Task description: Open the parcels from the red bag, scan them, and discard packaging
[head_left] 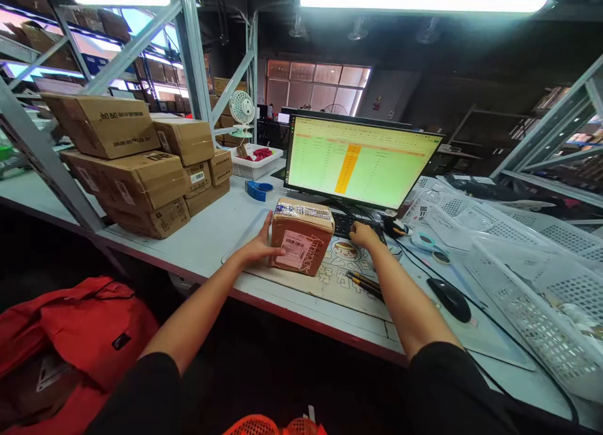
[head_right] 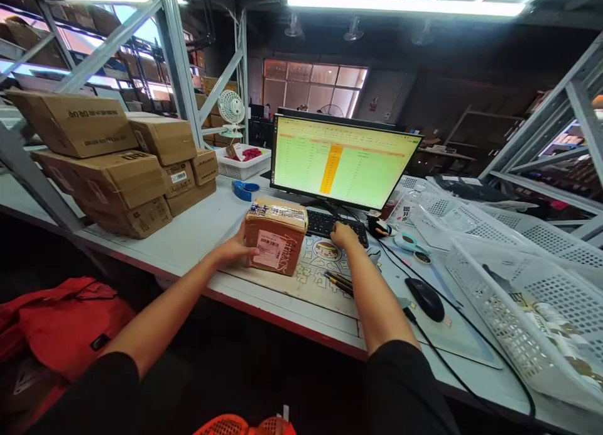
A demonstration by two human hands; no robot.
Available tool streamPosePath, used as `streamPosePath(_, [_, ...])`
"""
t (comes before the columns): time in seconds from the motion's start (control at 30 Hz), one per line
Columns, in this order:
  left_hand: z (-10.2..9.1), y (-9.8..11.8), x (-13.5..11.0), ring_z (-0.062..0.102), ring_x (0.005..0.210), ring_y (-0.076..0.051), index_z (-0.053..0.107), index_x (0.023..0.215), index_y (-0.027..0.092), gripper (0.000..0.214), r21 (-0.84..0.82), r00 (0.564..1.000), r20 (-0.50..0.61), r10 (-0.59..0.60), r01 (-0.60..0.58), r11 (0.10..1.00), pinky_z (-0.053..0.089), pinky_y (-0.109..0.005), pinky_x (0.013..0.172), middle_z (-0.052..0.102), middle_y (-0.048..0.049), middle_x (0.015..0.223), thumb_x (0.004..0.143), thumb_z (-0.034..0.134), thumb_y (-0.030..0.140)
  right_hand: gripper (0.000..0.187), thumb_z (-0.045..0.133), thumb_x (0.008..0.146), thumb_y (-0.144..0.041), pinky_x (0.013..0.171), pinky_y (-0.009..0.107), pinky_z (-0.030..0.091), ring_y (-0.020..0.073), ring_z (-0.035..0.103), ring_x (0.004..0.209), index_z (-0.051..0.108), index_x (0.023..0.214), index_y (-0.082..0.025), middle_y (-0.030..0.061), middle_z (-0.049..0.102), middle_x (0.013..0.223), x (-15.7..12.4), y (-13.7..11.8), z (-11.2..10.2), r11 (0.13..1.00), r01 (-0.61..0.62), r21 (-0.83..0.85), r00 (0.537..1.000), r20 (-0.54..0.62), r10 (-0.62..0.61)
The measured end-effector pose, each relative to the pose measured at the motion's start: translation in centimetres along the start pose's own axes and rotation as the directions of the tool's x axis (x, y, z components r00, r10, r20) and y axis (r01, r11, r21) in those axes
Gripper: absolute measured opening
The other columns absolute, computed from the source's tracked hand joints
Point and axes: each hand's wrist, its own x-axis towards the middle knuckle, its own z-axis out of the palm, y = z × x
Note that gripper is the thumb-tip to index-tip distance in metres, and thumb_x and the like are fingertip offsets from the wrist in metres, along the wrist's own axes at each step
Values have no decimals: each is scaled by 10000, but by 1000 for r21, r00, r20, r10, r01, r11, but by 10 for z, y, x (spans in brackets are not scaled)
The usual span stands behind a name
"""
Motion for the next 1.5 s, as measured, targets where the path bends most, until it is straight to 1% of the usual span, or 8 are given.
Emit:
streamPosePath(0.17, [3, 24, 17, 468, 1476, -350, 221, 1654, 215, 1206, -2, 998, 40, 44, -44, 999, 392, -485, 1233, 434, -178, 1625, 699, 829, 628, 236, 639, 963, -233, 956, 369, 520, 314, 681, 1111, 701, 1176, -152, 162, 721, 1179, -73, 11, 13, 984, 164, 76, 986, 30, -166])
streamPosePath(0.37, [-18, 99, 36, 508, 1350, -415, 423, 1597, 278, 1122, 672, 981, 152, 123, -194, 715, 365, -547, 1188, 555, -153, 1466, 604, 914, 453, 200, 635, 924, -196, 1103, 464, 479, 338, 641, 1197, 698, 1114, -197, 140, 703, 1246, -146, 34, 37, 944, 247, 220, 968, -17, -249])
streamPosePath(0.57, [2, 111, 36, 521, 1270, -428, 437, 1597, 326, 1057, 846, 959, 278, -56, -217, 488, 382, -525, 1132, 572, -162, 1402, 665, 843, 614, 289, 318, 1050, -193, 798, 382, 611, 238, 712, 838, 586, 1157, -168, 107, 715, 928, -124, 16, 17, 762, 126, 636, 991, -38, -132])
streamPosePath(0.67, [5, 106, 31, 497, 1298, -422, 380, 1627, 329, 1065, 854, 955, 295, -43, -243, 459, 360, -531, 1149, 547, -159, 1432, 702, 784, 670, 211, 396, 1085, -309, 568, 278, 573, 175, 642, 612, 558, 1039, -182, 56, 664, 795, -105, -9, 0, 511, 64, 857, 986, 25, -166])
streamPosePath(0.8, [3, 111, 27, 467, 1336, -413, 331, 1640, 370, 1085, 873, 957, 279, -78, -219, 435, 344, -546, 1167, 512, -125, 1488, 700, 754, 708, 233, 571, 1041, -277, 528, 231, 544, 141, 606, 567, 540, 831, -180, 32, 626, 728, -88, -42, -18, 471, 127, 873, 964, 4, -266])
streamPosePath(0.97, [5, 116, 27, 469, 1353, -410, 317, 1648, 343, 1078, 885, 955, 274, -109, -207, 416, 354, -558, 1167, 501, -140, 1494, 718, 730, 698, 182, 539, 1025, -173, 707, 342, 613, 212, 695, 690, 625, 864, -167, 69, 693, 806, -85, -56, -28, 529, 208, 823, 955, -53, -293])
streamPosePath(1.13, [5, 111, 31, 472, 1353, -406, 318, 1647, 348, 1071, 885, 952, 287, -104, -222, 410, 347, -553, 1173, 504, -141, 1491, 723, 727, 701, 334, 607, 973, -105, 1094, 390, 478, 294, 645, 1235, 728, 1275, -182, 110, 710, 1295, -94, -58, -31, 779, 446, 441, 895, -234, -381])
streamPosePath(1.5, [6, 111, 32, 479, 1351, -395, 354, 1632, 364, 1052, 882, 957, 272, -97, -208, 424, 344, -538, 1179, 529, -127, 1467, 717, 737, 715, 612, 443, 1069, -193, 934, 425, 526, 377, 638, 1147, 320, 1664, -123, 250, 532, 1367, -130, -80, -29, 957, 277, -89, 936, -200, -290])
